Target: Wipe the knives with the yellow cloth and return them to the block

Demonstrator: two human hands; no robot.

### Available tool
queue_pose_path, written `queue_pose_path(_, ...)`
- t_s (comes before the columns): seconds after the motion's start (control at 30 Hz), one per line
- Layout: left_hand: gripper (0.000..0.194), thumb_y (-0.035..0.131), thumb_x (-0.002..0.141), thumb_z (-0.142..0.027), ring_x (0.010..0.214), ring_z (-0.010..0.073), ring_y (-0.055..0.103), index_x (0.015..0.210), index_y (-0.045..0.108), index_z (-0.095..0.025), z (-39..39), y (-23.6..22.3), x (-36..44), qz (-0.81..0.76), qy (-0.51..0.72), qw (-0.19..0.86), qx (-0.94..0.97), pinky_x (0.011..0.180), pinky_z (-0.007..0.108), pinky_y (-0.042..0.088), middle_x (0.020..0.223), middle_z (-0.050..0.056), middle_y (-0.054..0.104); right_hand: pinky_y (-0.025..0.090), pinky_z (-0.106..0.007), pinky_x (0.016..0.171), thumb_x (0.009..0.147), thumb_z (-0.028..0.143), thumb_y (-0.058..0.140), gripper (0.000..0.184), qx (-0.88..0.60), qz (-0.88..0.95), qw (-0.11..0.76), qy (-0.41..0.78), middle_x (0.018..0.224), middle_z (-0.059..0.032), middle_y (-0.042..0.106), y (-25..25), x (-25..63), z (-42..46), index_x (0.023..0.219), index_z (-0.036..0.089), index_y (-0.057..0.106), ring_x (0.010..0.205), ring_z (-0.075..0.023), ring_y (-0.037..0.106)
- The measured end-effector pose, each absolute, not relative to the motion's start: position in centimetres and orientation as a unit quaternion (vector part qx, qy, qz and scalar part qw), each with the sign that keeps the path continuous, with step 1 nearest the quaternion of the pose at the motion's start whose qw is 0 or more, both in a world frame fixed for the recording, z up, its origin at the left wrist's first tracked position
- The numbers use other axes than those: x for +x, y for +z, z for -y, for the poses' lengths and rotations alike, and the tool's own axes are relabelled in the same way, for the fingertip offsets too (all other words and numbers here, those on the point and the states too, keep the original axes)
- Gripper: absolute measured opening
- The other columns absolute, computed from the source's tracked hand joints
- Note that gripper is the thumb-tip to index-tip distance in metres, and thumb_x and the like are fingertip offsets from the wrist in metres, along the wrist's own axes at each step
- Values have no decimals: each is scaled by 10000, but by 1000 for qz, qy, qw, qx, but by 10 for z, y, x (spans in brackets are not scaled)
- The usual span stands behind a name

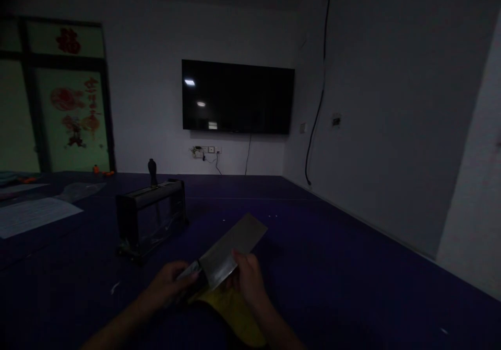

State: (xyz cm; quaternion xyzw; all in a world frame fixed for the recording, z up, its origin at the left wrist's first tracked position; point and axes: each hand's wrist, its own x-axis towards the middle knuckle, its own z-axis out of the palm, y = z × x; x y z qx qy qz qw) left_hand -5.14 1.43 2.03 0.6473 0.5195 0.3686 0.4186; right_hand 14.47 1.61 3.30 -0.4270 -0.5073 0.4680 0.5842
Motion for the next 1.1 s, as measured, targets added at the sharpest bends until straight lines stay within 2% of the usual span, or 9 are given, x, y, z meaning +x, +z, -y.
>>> queue_pose_path(0.13, 536, 522, 682, -644, 330, 87, 412, 794, 598, -125, -14, 16, -57, -413, 323, 631, 572, 341, 195, 301, 475, 0, 544, 175, -197, 263, 610, 676, 504, 541, -403, 516, 574, 493, 291, -22, 468, 30, 152, -25, 429, 166, 504, 221, -73, 336)
queue_pose_path(0.27, 399, 619, 689, -508, 287, 70, 381, 797, 619, -124, -5, 16, -59, -331, 304, 709, 544, 285, 166, 263, 433, -24, 505, 195, -201, 259, 608, 676, 530, 550, -387, 526, 563, 508, 317, -46, 504, 29, 158, -30, 453, 148, 541, 227, -84, 368)
queue_pose_path(0.37, 290, 670, 680, -394, 256, 45, 325, 787, 627, -128, -2, 19, -58, -306, 335, 723, 521, 269, 147, 204, 402, -58, 442, 220, -204, 268, 618, 644, 557, 514, -380, 522, 558, 522, 335, -44, 513, 30, 160, -31, 478, 149, 547, 247, -93, 391)
queue_pose_path(0.47, 289, 648, 704, -359, 256, 41, 324, 840, 637, -104, -3, 27, -59, -289, 373, 741, 478, 275, 147, 201, 416, -46, 457, 223, -205, 279, 640, 614, 567, 478, -368, 508, 575, 525, 351, -33, 518, 30, 160, -31, 504, 155, 546, 265, -97, 399)
queue_pose_path(0.57, 315, 569, 772, -389, 311, 66, 423, 783, 625, -79, -2, 40, -62, -294, 420, 758, 403, 317, 154, 307, 484, 22, 548, 196, -208, 287, 638, 612, 577, 470, -355, 496, 597, 521, 364, -26, 526, 32, 159, -29, 528, 156, 549, 260, -86, 361)
queue_pose_path(0.67, 436, 430, 858, -446, 480, 127, 585, 759, 606, -60, 1, 53, -59, -295, 485, 769, 293, 466, 201, 469, 643, 126, 645, 188, -212, 307, 635, 607, 596, 457, -342, 488, 616, 515, 389, -23, 543, 34, 156, -26, 571, 155, 559, 271, -80, 343)
queue_pose_path(0.73, 472, 367, 891, -442, 585, 153, 632, 785, 597, -43, 4, 57, -52, -271, 533, 772, 217, 570, 231, 516, 724, 162, 661, 196, -217, 321, 641, 608, 601, 450, -336, 473, 634, 510, 391, -11, 538, 35, 153, -23, 608, 162, 558, 283, -87, 350)
queue_pose_path(0.9, 385, 385, 902, -396, 580, 147, 629, 749, 560, -89, 8, 58, -30, -245, 600, 750, 133, 560, 229, 520, 655, 109, 639, 216, -230, 349, 652, 621, 602, 439, -330, 445, 670, 494, 383, 20, 486, 37, 147, -13, 619, 190, 533, 336, -110, 369)
queue_pose_path(1.1, 258, 443, 893, -284, 457, 113, 574, 718, 535, -118, 5, 72, -14, -323, 630, 681, 189, 470, 199, 484, 569, 74, 619, 220, -220, 346, 626, 645, 624, 474, -323, 433, 686, 487, 412, 36, 471, 40, 145, -6, 593, 182, 527, 343, -88, 349)
